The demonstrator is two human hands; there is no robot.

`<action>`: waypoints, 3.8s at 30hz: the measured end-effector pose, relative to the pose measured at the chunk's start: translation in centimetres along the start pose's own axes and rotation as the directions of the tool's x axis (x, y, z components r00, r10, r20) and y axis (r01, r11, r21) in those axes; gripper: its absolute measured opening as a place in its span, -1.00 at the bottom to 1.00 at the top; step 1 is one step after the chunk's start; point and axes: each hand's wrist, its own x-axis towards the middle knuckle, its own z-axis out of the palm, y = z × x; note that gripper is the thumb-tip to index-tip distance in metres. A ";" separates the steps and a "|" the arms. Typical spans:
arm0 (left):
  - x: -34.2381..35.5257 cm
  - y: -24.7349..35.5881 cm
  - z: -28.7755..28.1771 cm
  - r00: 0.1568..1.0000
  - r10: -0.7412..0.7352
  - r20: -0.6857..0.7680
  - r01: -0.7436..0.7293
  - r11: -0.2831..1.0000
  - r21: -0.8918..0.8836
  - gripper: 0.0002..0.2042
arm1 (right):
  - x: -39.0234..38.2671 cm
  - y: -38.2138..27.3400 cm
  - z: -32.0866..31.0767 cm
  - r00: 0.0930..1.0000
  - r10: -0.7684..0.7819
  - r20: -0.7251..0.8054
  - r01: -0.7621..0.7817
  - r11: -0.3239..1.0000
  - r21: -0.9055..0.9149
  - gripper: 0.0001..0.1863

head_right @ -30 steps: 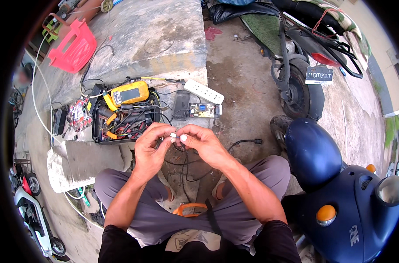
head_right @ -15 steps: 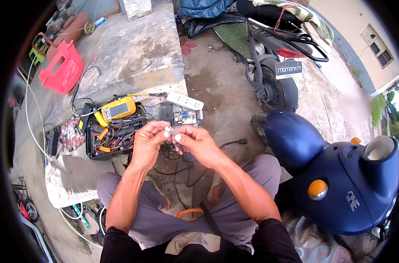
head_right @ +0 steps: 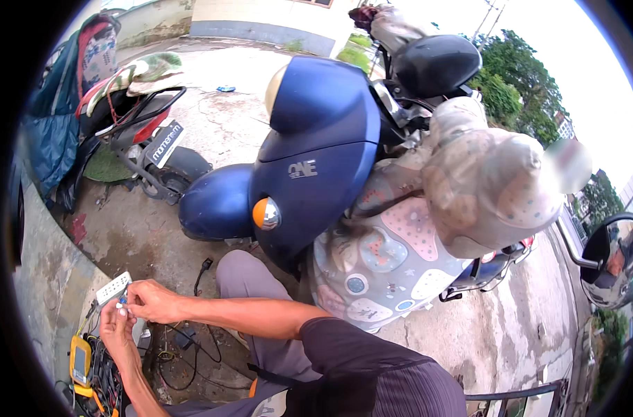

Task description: The person connects wires to a circuit board by hand and uses a metal tool to adjust components. They handle a power strip and a multimeter casing while working on the electronics near motorcycles.

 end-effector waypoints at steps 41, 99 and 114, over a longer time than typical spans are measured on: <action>-1.4 -4.0 0.9 0.993 0.064 0.098 -0.087 0.962 0.259 -0.61 | -1.3 5.2 -0.1 0.972 0.117 0.202 -0.144 0.982 0.125 -0.73; -1.6 -0.5 -3.7 0.987 -0.147 0.070 0.163 0.886 -0.433 -0.84 | 4.8 3.5 3.2 0.851 0.101 0.516 -0.340 0.854 0.394 -0.86; -1.1 -2.0 -3.1 0.993 -0.113 -0.033 0.094 0.931 -0.353 -0.83 | 4.4 3.7 4.2 0.939 0.148 0.312 -0.248 0.917 0.313 -0.89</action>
